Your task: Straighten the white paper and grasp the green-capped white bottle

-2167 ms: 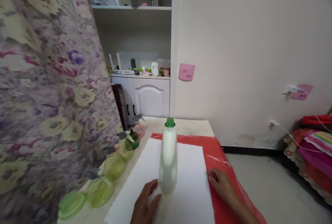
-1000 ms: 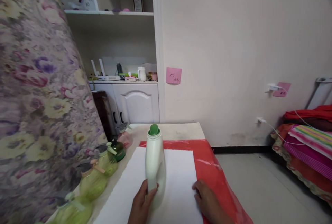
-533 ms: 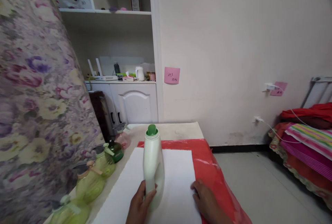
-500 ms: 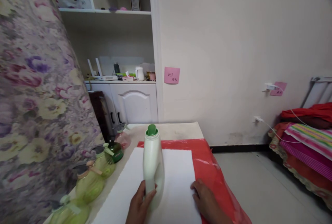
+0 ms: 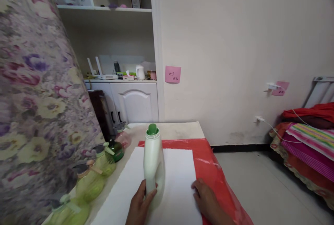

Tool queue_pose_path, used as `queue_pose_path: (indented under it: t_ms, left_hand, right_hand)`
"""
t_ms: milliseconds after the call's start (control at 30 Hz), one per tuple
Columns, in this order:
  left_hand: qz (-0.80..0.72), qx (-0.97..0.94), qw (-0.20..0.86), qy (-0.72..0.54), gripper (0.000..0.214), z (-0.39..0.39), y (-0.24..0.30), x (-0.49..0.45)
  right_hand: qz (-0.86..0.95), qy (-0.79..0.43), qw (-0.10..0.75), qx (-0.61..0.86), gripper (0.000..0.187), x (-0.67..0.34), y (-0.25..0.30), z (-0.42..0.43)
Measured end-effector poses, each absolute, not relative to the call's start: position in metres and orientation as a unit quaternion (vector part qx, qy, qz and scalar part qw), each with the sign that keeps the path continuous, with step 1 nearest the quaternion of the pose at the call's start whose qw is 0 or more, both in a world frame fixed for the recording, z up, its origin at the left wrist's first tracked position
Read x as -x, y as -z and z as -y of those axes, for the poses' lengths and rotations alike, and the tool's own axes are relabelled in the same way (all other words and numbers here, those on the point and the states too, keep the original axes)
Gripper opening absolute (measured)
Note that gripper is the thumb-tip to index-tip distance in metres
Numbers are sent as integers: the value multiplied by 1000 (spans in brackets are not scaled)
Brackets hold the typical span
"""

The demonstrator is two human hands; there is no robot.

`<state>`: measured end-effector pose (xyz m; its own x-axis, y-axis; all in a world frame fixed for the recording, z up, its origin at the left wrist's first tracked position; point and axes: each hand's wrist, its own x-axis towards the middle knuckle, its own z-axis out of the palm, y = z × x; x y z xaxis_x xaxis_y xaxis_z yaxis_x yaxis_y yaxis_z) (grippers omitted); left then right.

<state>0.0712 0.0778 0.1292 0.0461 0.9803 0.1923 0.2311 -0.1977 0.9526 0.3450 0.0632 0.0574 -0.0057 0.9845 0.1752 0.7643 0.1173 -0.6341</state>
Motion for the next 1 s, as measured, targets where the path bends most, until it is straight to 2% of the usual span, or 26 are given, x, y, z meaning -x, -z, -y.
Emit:
queue_pose_path:
  t_ms: [1000]
  left_hand:
    - [-496, -614, 399, -467, 30, -79, -121, -69]
  right_hand:
    - [685, -189, 293, 639, 30, -345, -60, -60]
